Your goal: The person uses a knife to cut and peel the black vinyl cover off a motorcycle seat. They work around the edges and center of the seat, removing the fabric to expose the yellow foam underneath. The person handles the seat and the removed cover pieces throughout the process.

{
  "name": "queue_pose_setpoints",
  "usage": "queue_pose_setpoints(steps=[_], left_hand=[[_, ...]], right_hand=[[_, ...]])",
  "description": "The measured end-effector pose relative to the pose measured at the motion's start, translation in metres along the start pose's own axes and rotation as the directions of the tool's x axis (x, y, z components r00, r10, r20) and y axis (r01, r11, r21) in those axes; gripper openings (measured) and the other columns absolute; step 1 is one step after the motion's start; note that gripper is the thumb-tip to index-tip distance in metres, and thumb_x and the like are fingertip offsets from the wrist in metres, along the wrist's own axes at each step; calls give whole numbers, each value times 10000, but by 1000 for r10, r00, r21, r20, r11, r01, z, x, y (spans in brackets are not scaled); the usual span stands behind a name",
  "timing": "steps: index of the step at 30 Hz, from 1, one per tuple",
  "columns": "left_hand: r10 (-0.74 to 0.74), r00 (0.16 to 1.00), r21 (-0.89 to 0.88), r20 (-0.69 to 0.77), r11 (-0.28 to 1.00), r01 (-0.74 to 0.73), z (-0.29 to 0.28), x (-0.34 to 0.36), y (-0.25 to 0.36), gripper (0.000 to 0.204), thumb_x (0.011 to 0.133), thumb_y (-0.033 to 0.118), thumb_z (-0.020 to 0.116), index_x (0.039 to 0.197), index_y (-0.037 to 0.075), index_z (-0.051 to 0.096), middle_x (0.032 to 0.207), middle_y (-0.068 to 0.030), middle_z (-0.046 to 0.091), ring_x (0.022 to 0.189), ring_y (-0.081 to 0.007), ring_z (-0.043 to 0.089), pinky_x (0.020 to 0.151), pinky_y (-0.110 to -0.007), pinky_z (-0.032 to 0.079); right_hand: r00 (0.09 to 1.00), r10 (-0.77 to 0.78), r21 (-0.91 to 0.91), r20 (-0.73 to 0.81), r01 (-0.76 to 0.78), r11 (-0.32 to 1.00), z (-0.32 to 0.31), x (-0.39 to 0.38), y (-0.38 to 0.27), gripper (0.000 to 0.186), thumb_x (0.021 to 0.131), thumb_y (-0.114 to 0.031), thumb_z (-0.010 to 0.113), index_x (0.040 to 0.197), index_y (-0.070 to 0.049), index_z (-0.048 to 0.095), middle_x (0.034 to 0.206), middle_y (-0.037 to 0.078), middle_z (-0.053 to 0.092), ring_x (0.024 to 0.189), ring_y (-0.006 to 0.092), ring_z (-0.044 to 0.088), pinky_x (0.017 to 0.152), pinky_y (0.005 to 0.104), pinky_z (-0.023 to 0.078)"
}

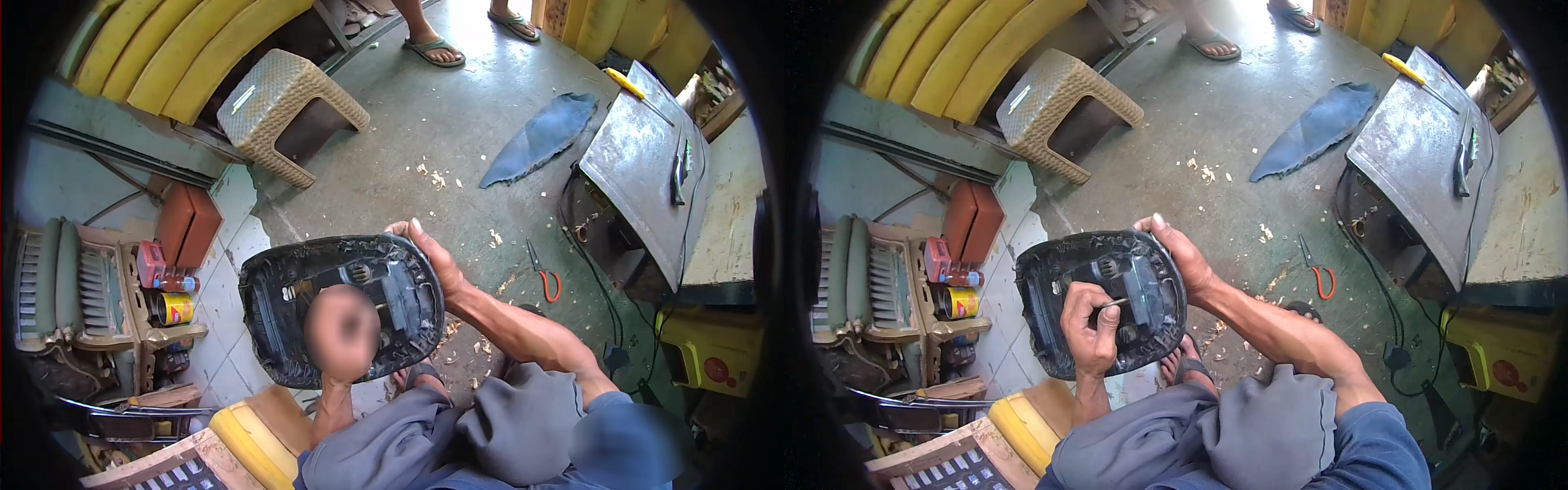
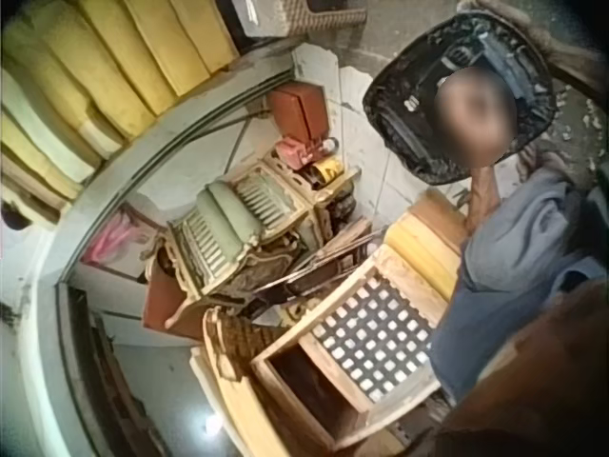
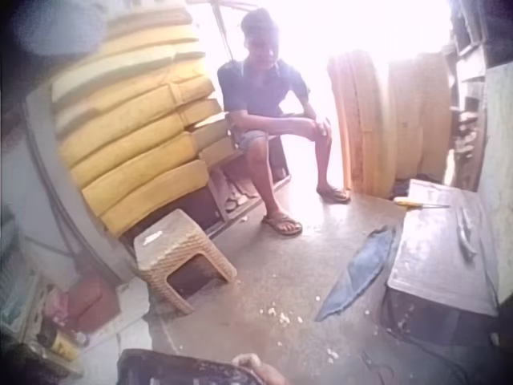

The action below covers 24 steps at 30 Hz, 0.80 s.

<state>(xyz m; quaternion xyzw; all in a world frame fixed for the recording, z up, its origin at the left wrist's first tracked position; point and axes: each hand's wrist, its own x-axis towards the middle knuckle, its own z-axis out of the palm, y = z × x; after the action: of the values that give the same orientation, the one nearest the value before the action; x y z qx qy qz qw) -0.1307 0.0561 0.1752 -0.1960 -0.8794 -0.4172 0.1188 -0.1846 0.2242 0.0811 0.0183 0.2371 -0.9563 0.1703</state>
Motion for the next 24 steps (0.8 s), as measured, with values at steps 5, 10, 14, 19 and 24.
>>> queue_pose_setpoints(steps=[5, 10, 14, 19, 24], left_hand=[[35, 999, 105, 4, 994, -35, -15, 0, 1, 330, 924, 283, 685, 798, 0, 571, 835, -131, 531, 747, -242, 524, 679, -342, 422], [213, 977, 225, -21, 953, -203, 2, 0, 4, 431, 772, 184, 781, 526, 73, 445, 586, -44, 378, 567, -265, 440, 600, -395, 388], [179, 981, 276, -73, 949, -152, 1, 0, 8, 349, 761, 96, 706, 529, 30, 453, 558, -72, 352, 512, -245, 380, 506, -378, 330], [198, 980, 235, -25, 954, -187, 9, 2, 4, 315, 724, 63, 690, 523, 24, 451, 552, -85, 363, 495, -262, 388, 495, -392, 327], [113, 992, 244, 62, 962, -125, 58, 13, -30, 349, 795, 137, 722, 530, 48, 514, 587, -111, 447, 528, -295, 483, 554, -408, 389]], right_hand=[[1000, 16, 28, 6, -16, 999, 29, -2, -2, 343, 1023, -429, 528, 866, -123, 532, 748, -49, 517, 671, 55, 481, 616, 247, 427], [994, 66, -73, 92, -60, 996, 16, -6, 2, 276, 992, -365, 555, 818, -160, 497, 720, -73, 482, 615, 37, 451, 533, 239, 334], [984, 108, -116, -139, -125, 985, 21, -21, 1, 281, 984, -395, 570, 848, -150, 547, 735, -65, 524, 616, 44, 456, 535, 253, 342], [967, 118, -130, -225, -149, 980, -1, -33, 5, 332, 1019, -432, 552, 922, -119, 599, 812, -38, 571, 695, 68, 500, 618, 258, 417], [885, -378, -961, -271, -230, 152, -83, -83, -49, 350, 938, -296, 629, 1094, 17, 636, 1073, 218, 664, 1019, 310, 640, 928, 418, 494]])
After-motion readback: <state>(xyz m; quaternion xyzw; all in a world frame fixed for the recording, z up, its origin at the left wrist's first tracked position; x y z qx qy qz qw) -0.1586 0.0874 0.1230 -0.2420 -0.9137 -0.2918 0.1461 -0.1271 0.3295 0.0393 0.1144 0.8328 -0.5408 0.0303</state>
